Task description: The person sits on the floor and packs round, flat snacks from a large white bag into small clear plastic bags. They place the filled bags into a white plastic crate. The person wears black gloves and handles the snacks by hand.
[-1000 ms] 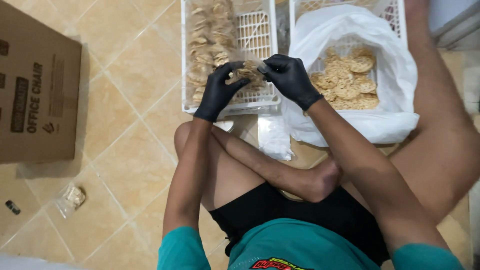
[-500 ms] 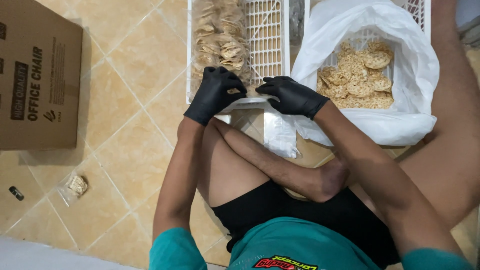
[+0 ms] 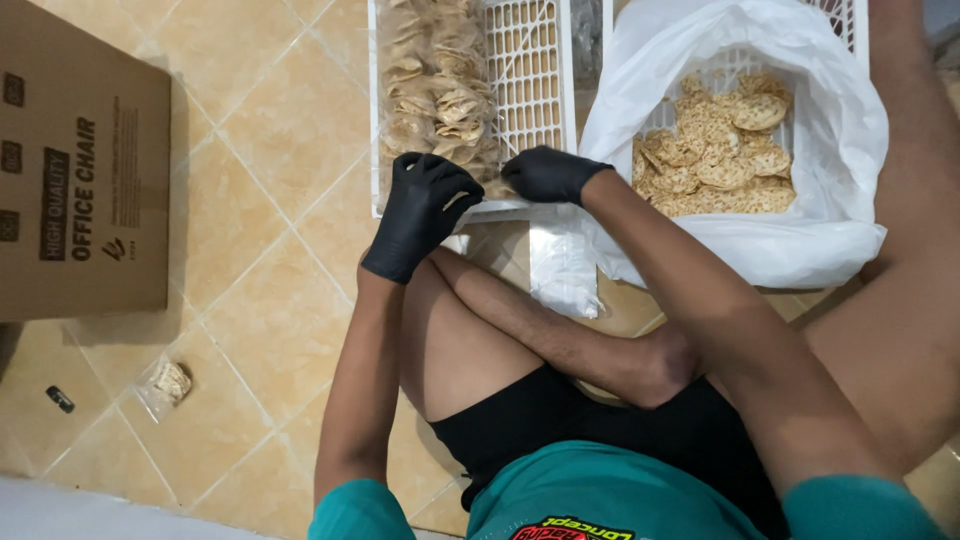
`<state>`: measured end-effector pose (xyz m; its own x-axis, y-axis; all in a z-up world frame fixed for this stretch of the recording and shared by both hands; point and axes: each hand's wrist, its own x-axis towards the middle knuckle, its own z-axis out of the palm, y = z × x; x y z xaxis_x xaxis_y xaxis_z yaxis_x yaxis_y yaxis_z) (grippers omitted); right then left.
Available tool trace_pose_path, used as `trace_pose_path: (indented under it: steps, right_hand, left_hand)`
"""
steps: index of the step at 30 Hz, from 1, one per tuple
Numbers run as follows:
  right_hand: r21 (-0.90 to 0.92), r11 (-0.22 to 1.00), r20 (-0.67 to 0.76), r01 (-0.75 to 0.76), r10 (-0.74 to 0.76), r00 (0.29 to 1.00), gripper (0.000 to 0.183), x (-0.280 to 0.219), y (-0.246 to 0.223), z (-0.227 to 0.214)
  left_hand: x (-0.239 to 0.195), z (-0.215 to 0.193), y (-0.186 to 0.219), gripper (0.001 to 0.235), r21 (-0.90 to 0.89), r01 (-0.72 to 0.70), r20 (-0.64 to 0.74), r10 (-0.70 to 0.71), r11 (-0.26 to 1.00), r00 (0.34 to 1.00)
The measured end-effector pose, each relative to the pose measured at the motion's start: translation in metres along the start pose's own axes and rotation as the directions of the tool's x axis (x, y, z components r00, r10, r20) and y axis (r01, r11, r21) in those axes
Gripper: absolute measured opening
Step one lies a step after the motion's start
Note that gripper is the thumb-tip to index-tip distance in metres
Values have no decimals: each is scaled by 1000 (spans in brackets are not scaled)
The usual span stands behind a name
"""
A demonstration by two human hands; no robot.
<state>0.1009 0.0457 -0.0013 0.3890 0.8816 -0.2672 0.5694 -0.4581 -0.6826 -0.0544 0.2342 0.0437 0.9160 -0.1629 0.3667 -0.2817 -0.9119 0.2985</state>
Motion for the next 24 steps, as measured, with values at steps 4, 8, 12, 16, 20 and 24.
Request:
trace_pose_path:
  steps: [4, 8, 12, 16, 20, 24]
  right_hand:
    - [-8, 998, -24, 70, -70, 997, 36, 11, 12, 13]
    - [-134, 987, 4, 91, -91, 996, 33, 26, 27, 20]
    - [-118, 992, 13, 42, -41, 999, 34, 20, 14, 16]
    - [28, 992, -145, 122, -117, 983, 36, -16, -15, -11]
    - [206, 887, -581, 413, -228, 781, 42, -68, 0, -32]
    - [-30, 907, -860, 420, -237, 451, 35, -121, 85, -34]
  left_hand:
    - [-4, 7, -9, 10, 0, 31, 23, -31, 1000, 999]
    - [-3, 3, -4, 19, 34, 17, 45, -18, 999, 999]
    - [1, 0, 7, 36, 39, 39, 56, -41, 998, 998]
    - [9, -5, 20, 38, 13, 9, -3, -9, 1000, 1000]
    - [16, -5, 31, 32, -35, 2, -74, -5, 999, 997]
    - [28, -18, 72, 22, -182, -67, -189, 32, 981, 981]
